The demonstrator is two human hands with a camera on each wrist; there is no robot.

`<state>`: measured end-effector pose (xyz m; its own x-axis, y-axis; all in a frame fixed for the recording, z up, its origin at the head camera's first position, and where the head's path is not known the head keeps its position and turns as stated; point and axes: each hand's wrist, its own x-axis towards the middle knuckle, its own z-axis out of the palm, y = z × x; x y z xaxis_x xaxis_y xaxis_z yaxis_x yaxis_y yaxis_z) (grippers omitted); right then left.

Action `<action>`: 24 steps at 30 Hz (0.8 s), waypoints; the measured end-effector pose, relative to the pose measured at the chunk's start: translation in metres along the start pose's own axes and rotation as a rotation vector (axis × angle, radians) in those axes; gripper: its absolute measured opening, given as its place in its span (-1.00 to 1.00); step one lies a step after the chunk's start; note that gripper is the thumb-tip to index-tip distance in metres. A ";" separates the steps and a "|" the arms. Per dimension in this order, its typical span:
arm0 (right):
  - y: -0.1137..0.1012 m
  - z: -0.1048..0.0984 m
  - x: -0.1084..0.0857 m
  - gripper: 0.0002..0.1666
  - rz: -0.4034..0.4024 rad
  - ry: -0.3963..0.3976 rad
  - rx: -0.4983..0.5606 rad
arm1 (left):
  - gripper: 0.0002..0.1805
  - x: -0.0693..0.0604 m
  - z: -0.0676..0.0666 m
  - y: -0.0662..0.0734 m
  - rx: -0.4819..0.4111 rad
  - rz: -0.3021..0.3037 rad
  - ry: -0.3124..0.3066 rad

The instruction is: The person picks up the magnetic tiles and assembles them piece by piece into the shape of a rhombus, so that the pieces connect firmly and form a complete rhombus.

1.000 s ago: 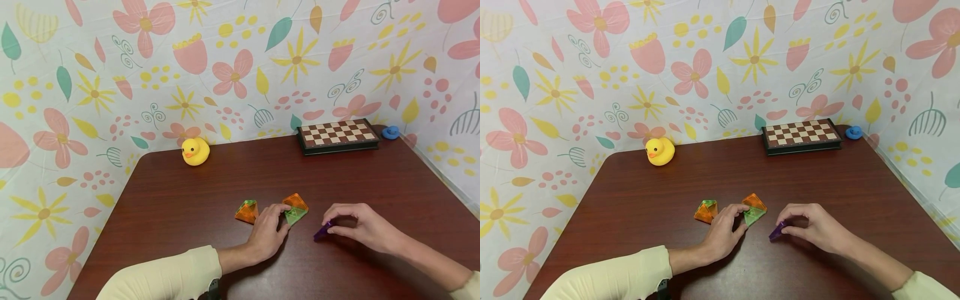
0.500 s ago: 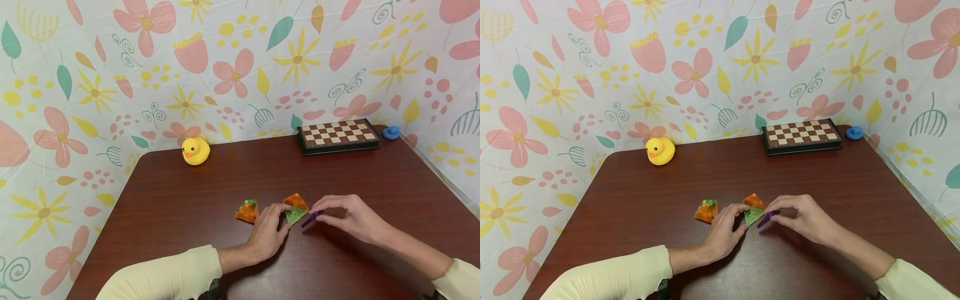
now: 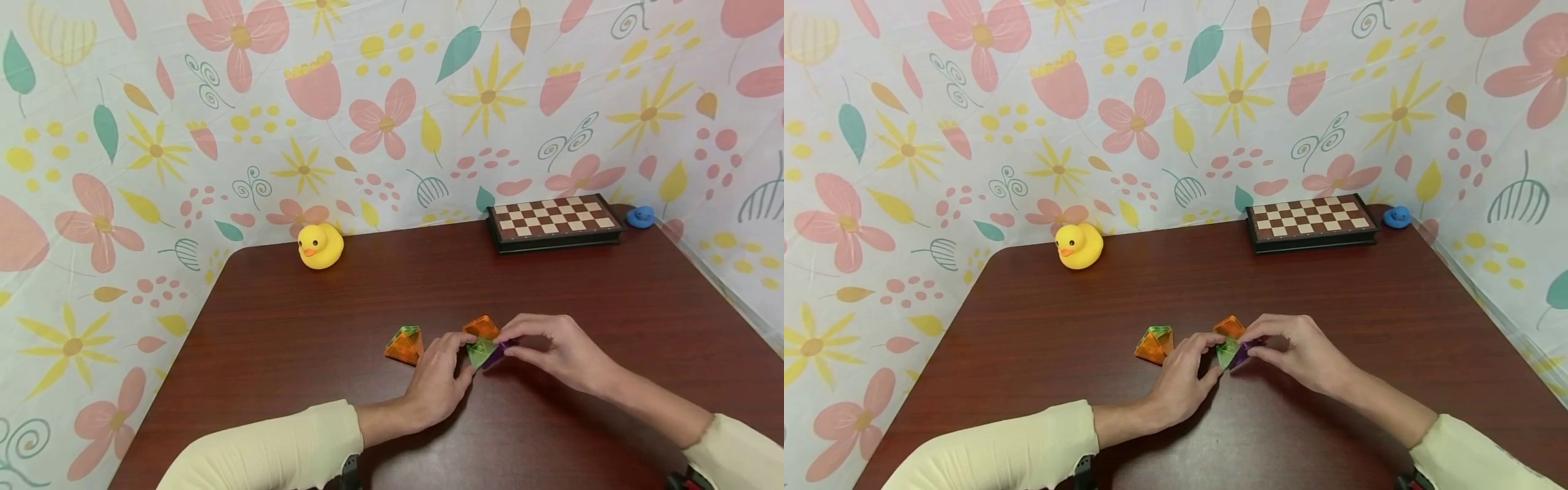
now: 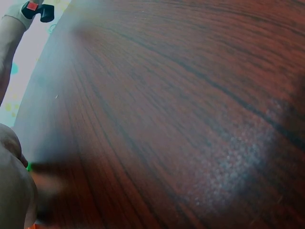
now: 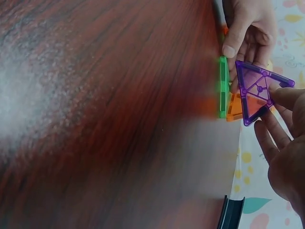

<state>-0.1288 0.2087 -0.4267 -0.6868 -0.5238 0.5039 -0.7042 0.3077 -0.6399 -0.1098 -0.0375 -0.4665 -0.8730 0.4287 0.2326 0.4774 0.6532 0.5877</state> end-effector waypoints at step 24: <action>0.005 0.012 0.003 -0.57 0.041 0.009 -0.006 | -0.49 0.002 -0.002 0.002 -0.005 -0.027 -0.034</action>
<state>-0.1322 0.1991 -0.4352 -0.7168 -0.5038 0.4821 -0.6762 0.3335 -0.6569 -0.1109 -0.0368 -0.4630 -0.8814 0.4323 0.1902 0.4534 0.6615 0.5974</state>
